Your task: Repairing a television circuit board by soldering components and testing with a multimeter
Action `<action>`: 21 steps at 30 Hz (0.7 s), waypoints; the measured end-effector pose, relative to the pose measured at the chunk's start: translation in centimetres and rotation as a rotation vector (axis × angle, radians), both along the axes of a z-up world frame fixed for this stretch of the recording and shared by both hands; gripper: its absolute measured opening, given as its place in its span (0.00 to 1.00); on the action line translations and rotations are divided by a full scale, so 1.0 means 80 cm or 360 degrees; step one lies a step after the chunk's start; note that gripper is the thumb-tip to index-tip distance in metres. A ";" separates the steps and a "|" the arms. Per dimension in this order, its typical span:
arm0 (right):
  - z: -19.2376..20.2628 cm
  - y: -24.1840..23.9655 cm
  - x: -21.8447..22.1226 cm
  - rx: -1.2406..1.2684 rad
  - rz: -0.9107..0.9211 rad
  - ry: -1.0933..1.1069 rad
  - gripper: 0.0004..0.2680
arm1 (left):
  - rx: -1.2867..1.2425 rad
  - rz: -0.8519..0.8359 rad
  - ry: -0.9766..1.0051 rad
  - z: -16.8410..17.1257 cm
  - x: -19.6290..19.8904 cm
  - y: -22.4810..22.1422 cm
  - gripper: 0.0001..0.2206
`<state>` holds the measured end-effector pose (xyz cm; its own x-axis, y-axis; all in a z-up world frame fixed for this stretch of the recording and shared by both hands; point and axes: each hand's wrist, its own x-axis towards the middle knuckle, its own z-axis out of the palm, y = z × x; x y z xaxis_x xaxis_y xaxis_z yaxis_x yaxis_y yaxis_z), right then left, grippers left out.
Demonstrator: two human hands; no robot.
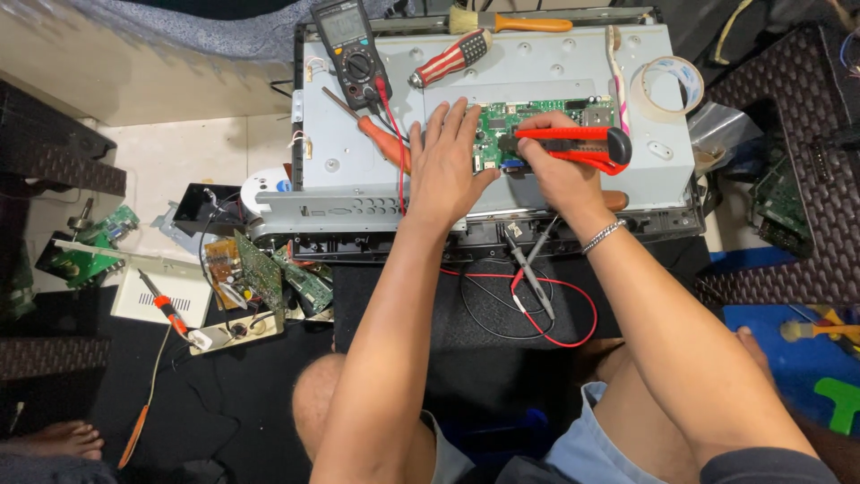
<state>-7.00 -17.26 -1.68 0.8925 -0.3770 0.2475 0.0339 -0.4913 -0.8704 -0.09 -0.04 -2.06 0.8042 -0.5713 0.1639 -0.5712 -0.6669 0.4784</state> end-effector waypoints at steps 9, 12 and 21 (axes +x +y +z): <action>-0.010 -0.008 0.004 -0.0017 -0.0009 -0.0056 0.05 | -0.0001 -0.0004 0.0006 0.002 -0.001 0.001 0.41; -0.006 -0.009 0.002 -0.0023 -0.0029 -0.0023 0.06 | -0.0013 -0.0008 0.0003 0.001 0.000 0.000 0.41; -0.006 -0.007 0.003 -0.0051 -0.0058 -0.0047 0.06 | -0.0003 0.0001 0.0014 0.001 -0.001 0.000 0.41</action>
